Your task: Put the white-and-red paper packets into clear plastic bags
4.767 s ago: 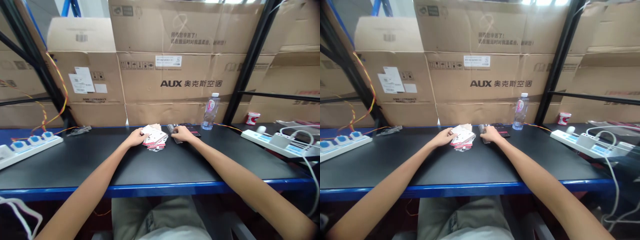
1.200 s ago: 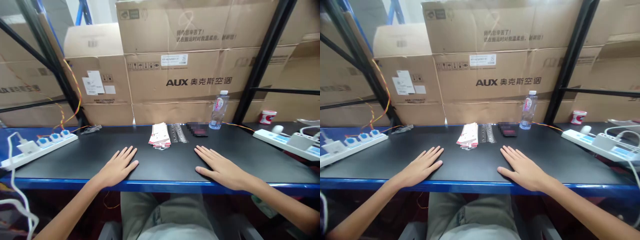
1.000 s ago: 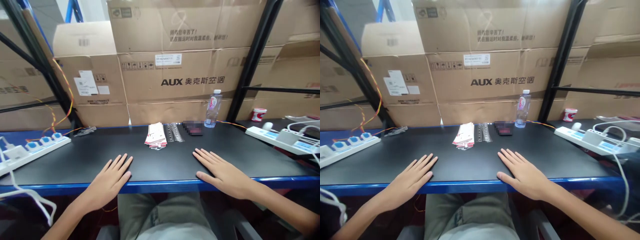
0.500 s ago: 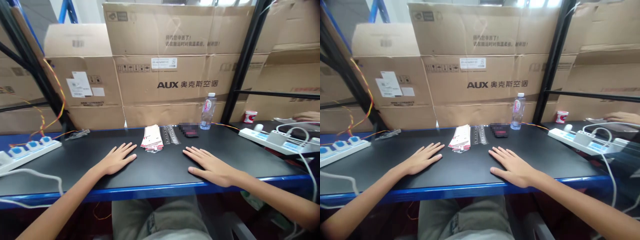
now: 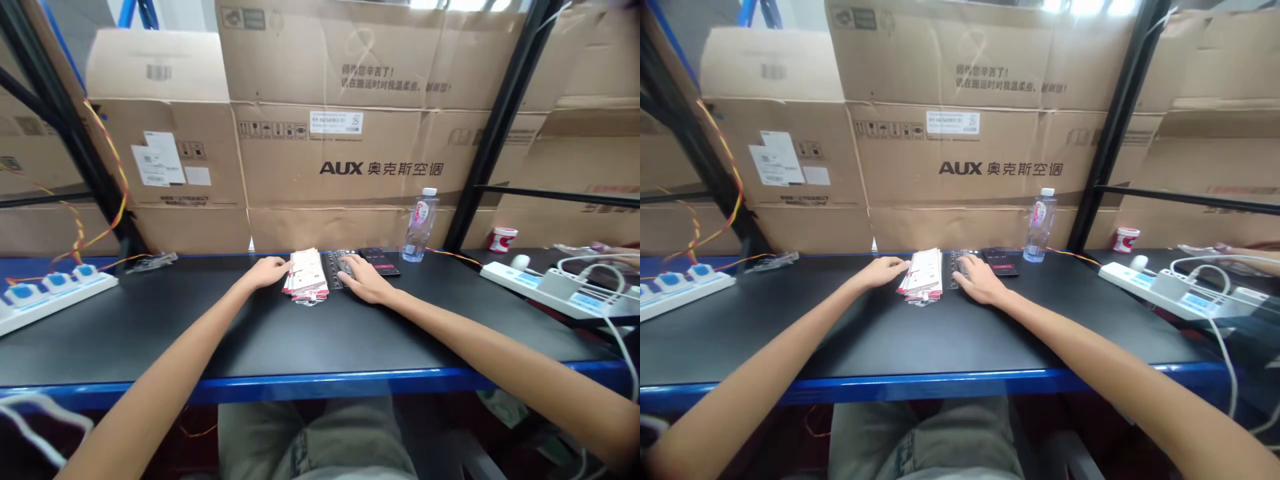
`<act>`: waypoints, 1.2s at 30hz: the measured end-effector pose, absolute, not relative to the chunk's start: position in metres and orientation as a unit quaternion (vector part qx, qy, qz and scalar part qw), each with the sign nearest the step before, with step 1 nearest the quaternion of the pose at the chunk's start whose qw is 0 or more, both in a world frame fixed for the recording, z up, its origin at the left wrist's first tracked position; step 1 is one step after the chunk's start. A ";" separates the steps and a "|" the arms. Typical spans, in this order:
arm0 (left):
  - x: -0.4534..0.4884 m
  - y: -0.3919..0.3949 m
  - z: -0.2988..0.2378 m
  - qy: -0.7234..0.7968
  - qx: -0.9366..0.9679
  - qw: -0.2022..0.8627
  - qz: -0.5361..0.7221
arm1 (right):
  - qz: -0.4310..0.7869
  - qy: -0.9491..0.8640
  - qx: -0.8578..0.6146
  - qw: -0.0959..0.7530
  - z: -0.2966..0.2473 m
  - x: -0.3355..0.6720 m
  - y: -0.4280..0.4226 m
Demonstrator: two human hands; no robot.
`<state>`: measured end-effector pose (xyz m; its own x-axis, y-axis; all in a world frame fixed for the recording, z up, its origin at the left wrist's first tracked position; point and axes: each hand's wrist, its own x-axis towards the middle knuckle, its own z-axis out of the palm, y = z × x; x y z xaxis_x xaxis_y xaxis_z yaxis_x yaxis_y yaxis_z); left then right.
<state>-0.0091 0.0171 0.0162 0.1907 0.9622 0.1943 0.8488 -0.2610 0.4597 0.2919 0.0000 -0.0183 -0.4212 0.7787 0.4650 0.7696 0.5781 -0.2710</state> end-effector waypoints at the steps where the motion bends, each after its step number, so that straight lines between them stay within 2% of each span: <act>1: -0.002 0.023 0.015 0.605 0.751 0.132 0.228 | -0.007 -0.842 -0.463 0.278 -0.018 0.286 0.005; 6: 0.012 0.037 0.006 0.615 0.745 0.138 0.218 | -0.060 -0.877 -0.417 0.233 -0.015 0.263 0.016; 14: -0.009 0.040 -0.007 0.607 0.683 0.240 0.327 | -0.030 -0.868 -0.405 0.285 -0.010 0.269 0.017; 22: -0.002 0.034 0.001 0.646 0.723 0.112 0.217 | 0.048 -0.855 -0.415 0.308 -0.008 0.274 0.016; 26: 0.000 0.032 0.001 0.646 0.724 0.106 0.218 | 0.081 -0.870 -0.414 0.256 -0.003 0.273 0.010; 29: -0.001 0.029 0.002 0.652 0.698 0.168 0.246 | 0.107 -0.877 -0.407 0.231 0.001 0.274 0.007; 34: 0.000 0.022 0.006 0.656 0.650 0.263 0.279 | 0.150 -0.888 -0.416 0.127 0.006 0.283 0.005; 36: 0.000 0.022 0.007 0.653 0.636 0.284 0.298 | 0.151 -0.895 -0.404 0.111 0.009 0.286 0.005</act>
<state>0.0002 0.0215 0.0074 -0.0304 0.9995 0.0086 0.6610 0.0136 0.7502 0.2864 0.0052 0.0092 -0.6491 0.7567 0.0778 0.6895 0.6284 -0.3601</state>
